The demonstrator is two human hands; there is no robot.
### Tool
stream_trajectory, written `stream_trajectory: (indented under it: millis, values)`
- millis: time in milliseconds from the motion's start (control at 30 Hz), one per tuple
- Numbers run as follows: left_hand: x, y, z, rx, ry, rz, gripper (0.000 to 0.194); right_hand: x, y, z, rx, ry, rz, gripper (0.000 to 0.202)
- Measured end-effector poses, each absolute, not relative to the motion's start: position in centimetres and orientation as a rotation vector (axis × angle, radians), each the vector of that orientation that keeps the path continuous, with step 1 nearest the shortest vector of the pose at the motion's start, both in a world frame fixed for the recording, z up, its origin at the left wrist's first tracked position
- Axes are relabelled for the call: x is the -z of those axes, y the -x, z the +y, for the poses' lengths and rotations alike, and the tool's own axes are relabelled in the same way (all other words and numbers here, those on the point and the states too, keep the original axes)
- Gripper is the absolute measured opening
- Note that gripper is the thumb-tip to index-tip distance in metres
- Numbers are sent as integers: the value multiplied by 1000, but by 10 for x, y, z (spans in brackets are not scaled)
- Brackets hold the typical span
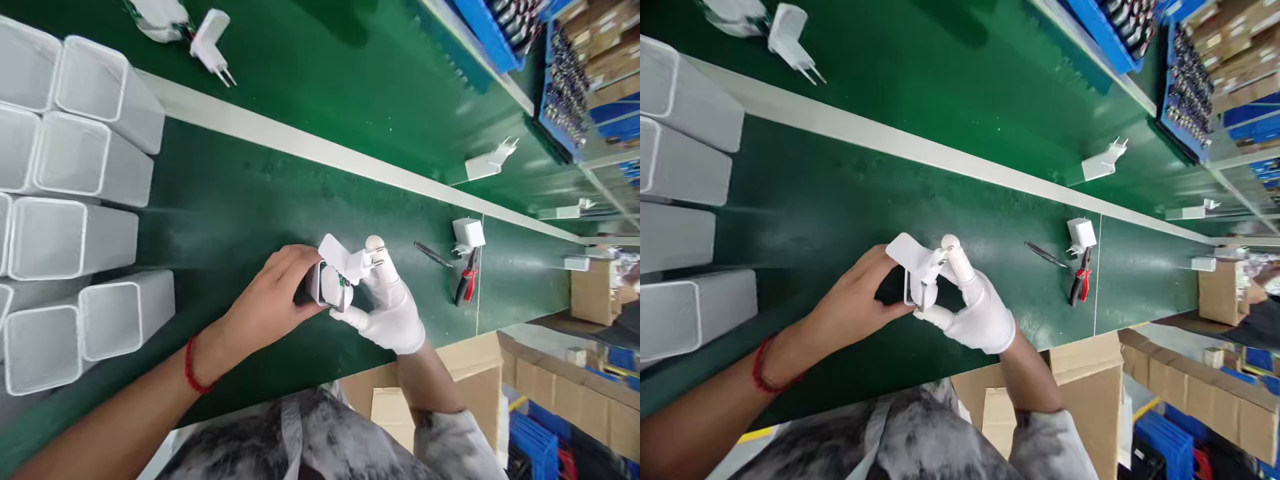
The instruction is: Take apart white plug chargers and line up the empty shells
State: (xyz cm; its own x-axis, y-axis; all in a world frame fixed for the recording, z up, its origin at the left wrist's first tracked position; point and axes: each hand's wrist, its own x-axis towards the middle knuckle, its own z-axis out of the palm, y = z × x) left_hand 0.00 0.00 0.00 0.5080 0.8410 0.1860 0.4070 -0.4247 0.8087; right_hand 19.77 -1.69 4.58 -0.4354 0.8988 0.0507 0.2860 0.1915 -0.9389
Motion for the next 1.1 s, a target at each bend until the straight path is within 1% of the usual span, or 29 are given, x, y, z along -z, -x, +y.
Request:
stream_trajectory:
  millis: [200,367,467,533,567,633,700,733,800,867,1033,1100]
  values:
    - [-1,2,-1,-808,-2024,1019,50,-51,-197,-16,-1153,1151,-1922,90]
    - [0,1,-1,-796,-2009,1038,46,-56,-194,-14,-1022,1213,-2040,96]
    - [0,1,-1,-787,-2001,1055,50,-56,-197,-17,-1107,1269,-2024,105]
    - [0,1,-1,-777,-2006,1051,52,-53,-198,-23,-1070,1360,-1900,107]
    - [-1,1,-1,-778,-2009,1048,52,-51,-196,-28,-993,1422,-1817,100]
    - [-1,0,-1,-789,-2017,1036,50,-46,-189,-37,-812,1538,-1708,76]
    - [0,-2,-2,-813,-2021,1044,48,-41,-178,-45,-594,1593,-1747,56]
    - [0,-4,-3,-826,-2025,1057,47,-39,-173,-47,-472,1579,-1814,51]
    - [1,-7,-5,-862,-2037,1106,44,-35,-164,-51,-222,1482,-1963,50]
    - [1,-10,-7,-885,-2061,1159,44,-31,-160,-52,-48,1397,-2083,52]
    - [-1,-7,-7,-832,-2085,1116,56,-12,-167,-45,178,1416,-2149,51]
    - [-3,-5,-7,-829,-2077,1085,57,-3,-171,-41,274,1404,-2166,50]
